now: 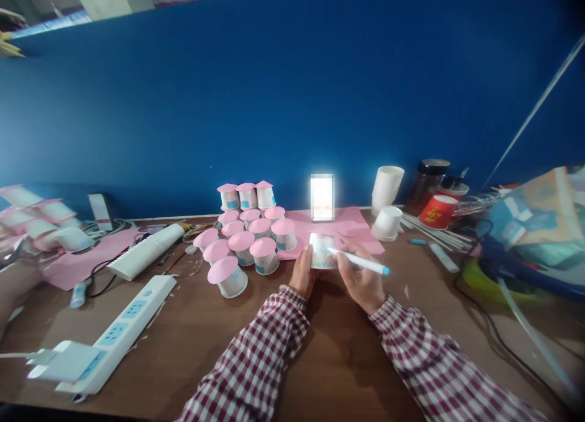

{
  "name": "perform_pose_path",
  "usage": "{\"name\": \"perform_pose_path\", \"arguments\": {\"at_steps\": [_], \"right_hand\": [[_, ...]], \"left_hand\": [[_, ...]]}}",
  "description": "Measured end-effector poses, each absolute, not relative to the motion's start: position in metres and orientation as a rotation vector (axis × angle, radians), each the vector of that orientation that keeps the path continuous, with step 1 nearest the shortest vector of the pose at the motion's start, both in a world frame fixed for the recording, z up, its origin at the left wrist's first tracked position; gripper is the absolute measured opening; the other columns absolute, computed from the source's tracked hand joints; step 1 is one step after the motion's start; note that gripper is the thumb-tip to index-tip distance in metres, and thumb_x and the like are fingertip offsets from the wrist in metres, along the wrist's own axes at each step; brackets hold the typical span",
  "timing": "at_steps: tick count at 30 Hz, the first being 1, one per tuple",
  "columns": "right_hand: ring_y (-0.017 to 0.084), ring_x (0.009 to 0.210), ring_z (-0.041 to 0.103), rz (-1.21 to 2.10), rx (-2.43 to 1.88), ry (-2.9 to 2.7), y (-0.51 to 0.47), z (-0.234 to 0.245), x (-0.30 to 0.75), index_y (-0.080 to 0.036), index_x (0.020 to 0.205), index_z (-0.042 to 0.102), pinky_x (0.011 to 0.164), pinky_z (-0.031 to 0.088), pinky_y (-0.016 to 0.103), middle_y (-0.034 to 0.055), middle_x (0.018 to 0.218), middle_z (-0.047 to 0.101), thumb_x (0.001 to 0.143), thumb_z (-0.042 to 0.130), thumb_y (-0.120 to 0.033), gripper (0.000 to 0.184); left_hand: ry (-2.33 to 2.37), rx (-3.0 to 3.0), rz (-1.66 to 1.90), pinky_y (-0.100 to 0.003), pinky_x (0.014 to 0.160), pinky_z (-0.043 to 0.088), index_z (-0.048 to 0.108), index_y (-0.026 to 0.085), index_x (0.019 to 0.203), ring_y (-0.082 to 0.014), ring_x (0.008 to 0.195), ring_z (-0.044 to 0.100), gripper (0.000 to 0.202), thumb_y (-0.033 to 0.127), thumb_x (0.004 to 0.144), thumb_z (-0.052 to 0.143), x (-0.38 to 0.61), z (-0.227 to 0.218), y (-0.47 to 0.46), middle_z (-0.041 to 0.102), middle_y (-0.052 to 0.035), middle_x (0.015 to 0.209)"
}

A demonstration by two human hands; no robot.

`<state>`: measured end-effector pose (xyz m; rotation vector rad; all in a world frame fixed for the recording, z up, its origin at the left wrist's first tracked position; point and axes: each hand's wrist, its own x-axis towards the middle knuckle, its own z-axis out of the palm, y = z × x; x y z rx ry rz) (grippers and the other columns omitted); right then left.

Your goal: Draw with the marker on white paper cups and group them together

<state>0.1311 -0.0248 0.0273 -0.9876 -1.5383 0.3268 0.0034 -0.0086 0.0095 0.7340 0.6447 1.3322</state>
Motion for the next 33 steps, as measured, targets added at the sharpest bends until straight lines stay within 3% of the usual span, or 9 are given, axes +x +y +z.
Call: {"name": "perform_pose_path", "arguments": {"at_steps": [11,33], "right_hand": [[0.014,0.065,0.063,0.292,-1.002,-1.550,-0.0253,0.0293,0.1320,-0.019,0.085,0.057,0.059,0.051,0.024,0.0017,0.072,0.065,0.084,0.054,-0.028,0.009],[0.012,0.062,0.063,0.316,-0.980,-1.568,-0.0261,0.0280,0.1305,-0.019,0.084,0.057,0.056,0.050,0.021,0.0007,0.072,0.067,0.084,0.055,-0.026,0.007]], "left_hand": [[0.613,0.731,1.326,-0.038,0.088,0.048,0.060,0.011,0.112,-0.0256,0.100,0.061,0.048,0.049,0.083,0.052,0.0031,0.0102,-0.0094,0.067,-0.0137,0.103],[0.648,0.767,1.309,-0.036,0.083,0.050,0.058,0.011,0.114,-0.0245,0.096,0.062,0.051,0.051,0.084,0.048,0.0030,0.0091,-0.0080,0.067,-0.0126,0.100]]}}
